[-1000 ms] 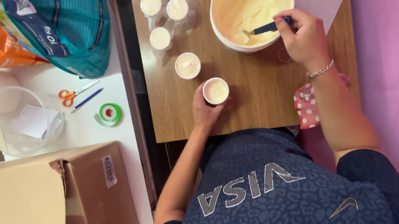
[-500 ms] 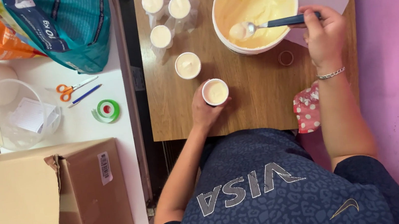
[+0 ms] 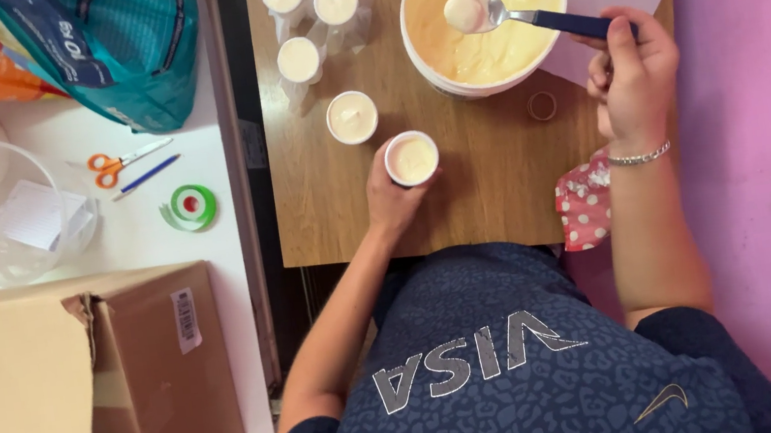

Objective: Filling small plastic cups with a yellow creamy substance from a large bucket using a spoon and then carrying them through a store.

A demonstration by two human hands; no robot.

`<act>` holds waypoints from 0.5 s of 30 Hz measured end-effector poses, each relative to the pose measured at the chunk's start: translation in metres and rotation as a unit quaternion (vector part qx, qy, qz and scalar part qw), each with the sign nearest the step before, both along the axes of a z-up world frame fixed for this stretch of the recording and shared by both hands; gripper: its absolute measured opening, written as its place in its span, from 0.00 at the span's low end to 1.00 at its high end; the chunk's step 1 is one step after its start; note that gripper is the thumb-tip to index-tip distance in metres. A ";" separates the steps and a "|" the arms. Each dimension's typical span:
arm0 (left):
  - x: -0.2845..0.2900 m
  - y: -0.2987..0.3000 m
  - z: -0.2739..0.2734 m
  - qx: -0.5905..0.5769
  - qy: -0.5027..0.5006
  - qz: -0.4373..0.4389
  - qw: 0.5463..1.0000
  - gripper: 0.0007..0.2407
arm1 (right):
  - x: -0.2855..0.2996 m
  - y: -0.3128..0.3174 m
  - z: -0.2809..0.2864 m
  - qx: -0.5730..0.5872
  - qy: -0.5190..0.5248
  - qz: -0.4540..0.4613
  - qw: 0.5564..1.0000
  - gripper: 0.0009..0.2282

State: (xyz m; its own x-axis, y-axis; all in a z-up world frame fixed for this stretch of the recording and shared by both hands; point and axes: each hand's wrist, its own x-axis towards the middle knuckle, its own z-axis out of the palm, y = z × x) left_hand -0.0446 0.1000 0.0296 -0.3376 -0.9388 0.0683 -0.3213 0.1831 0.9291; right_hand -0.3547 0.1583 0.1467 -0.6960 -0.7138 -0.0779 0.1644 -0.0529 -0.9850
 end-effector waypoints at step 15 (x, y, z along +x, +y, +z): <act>-0.032 -0.007 0.108 -0.008 0.115 0.015 0.993 0.27 | 0.053 0.056 0.030 -0.130 0.362 0.114 0.916 0.13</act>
State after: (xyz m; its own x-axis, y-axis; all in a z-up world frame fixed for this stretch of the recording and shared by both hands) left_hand -0.0768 0.0927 0.1379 -0.2829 -0.9464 0.1556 -0.1064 0.1922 0.9756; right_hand -0.3016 0.2140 0.1772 -0.3288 -0.7761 0.5381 -0.4909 -0.3464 -0.7994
